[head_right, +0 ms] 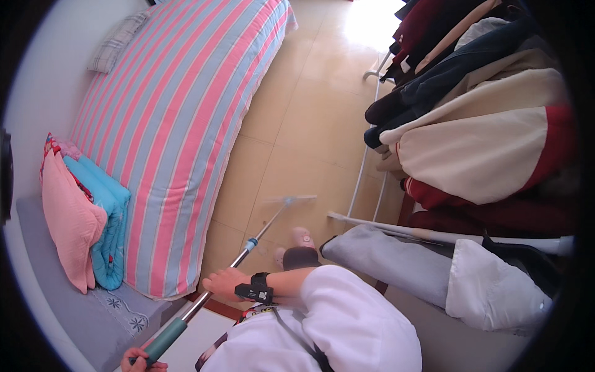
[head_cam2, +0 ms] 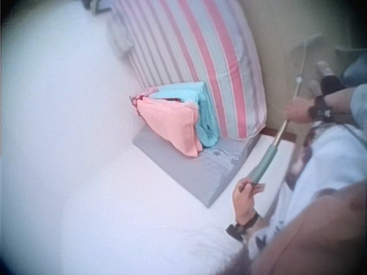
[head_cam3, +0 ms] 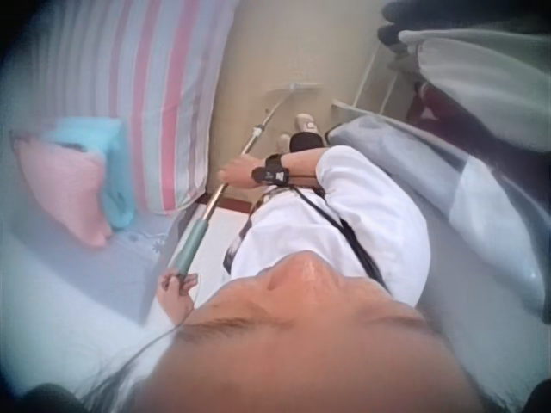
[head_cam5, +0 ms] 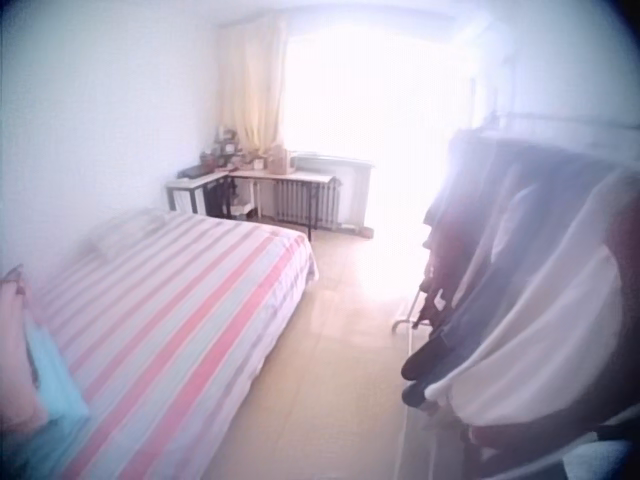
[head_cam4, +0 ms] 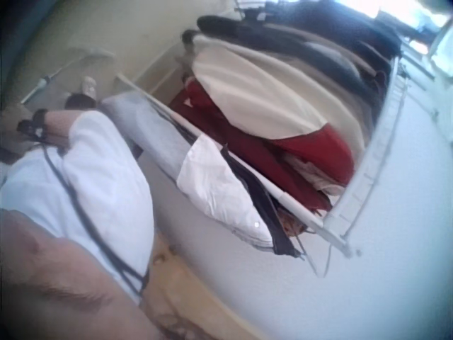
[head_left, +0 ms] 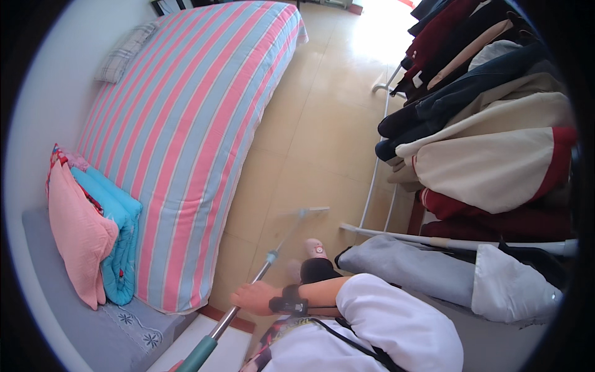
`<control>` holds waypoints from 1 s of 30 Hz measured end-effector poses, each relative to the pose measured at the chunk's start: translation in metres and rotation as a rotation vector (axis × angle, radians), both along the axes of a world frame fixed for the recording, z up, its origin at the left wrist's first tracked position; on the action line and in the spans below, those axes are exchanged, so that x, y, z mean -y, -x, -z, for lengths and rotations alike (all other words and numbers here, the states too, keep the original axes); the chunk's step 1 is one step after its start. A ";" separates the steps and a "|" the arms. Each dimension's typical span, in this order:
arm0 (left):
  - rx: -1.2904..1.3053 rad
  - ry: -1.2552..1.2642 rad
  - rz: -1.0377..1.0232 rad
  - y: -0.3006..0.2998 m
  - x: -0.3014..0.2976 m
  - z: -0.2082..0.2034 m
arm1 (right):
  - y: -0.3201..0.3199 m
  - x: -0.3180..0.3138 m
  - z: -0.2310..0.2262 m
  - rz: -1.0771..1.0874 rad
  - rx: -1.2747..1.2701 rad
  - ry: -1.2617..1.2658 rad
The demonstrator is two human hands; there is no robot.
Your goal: The person mops the tiled floor of a bedroom using a long-handled mop. They move the mop back and forth across the floor, covering areas near the bed, a clothes rack, and a doorway.
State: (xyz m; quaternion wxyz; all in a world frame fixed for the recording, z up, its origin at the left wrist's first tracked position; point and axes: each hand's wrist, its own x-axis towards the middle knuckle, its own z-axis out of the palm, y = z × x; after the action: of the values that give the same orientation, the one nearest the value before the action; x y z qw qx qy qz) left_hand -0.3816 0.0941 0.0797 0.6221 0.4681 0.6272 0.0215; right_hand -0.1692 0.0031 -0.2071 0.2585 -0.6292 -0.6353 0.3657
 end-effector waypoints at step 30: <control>1.091 -0.886 1.371 -0.301 0.120 0.130 | -0.229 0.208 0.109 1.073 0.173 -0.061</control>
State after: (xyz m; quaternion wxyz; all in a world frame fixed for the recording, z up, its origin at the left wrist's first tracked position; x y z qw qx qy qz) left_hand -0.0806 -0.0256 -0.0499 0.4723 0.8477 -0.2185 0.1024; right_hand 0.0594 -0.2054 -0.3162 0.3738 -0.8851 -0.2543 0.1107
